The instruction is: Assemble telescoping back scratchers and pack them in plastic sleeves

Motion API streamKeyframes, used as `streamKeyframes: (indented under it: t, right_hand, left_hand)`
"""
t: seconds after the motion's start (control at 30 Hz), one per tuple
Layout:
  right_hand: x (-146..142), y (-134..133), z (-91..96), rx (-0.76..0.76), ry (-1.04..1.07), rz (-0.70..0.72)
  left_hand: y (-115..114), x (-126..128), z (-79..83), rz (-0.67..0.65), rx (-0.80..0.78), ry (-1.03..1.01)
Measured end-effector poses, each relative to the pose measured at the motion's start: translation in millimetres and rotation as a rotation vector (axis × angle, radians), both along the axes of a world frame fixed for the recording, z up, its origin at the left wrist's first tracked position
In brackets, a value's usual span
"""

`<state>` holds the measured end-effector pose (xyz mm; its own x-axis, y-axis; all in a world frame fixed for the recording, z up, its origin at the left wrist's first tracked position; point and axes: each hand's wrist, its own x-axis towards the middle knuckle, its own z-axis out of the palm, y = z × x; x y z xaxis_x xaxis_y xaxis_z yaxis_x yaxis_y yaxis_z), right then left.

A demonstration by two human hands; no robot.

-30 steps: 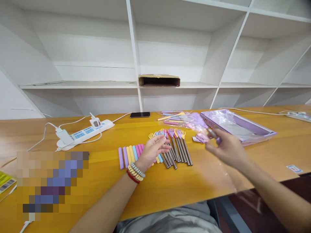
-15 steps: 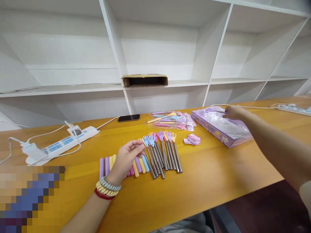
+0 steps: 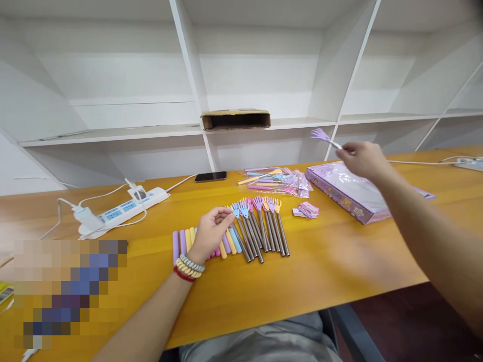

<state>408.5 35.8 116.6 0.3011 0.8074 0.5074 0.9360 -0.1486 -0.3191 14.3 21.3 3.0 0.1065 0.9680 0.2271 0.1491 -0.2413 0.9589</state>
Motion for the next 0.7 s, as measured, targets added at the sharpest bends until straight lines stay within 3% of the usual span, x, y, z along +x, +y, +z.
streamKeyframes:
  t: [0.1, 0.2, 0.3, 0.5, 0.6, 0.7]
  right_hand:
    - [-84, -10, -14.3, 0.082, 0.304, 0.352]
    - [-162, -12, -44.8, -0.008, 0.709, 0.676]
    - [-211, -10, -76.6, -0.003, 0.907, 0.907]
    - [-231, -15, -124.4, -0.225, 1.272, 0.964]
    - [-229, -20, -130.8, -0.305, 1.349, 0.962]
    - [-221, -18, -123.6, -0.307, 1.447, 0.936]
  left_hand:
    - [-1, -3, 0.3, 0.017, 0.107, 0.106]
    - [-2, -7, 1.5, 0.016, 0.207, 0.213]
    - [-4, -9, 2.0, -0.008, 0.240, 0.248]
    - [-12, -2, 0.9, -0.196, 0.165, 0.277]
    - [-16, -1, 2.1, -0.314, 0.035, 0.274]
    - [-14, -6, 7.1, -0.290, 0.109, 0.363]
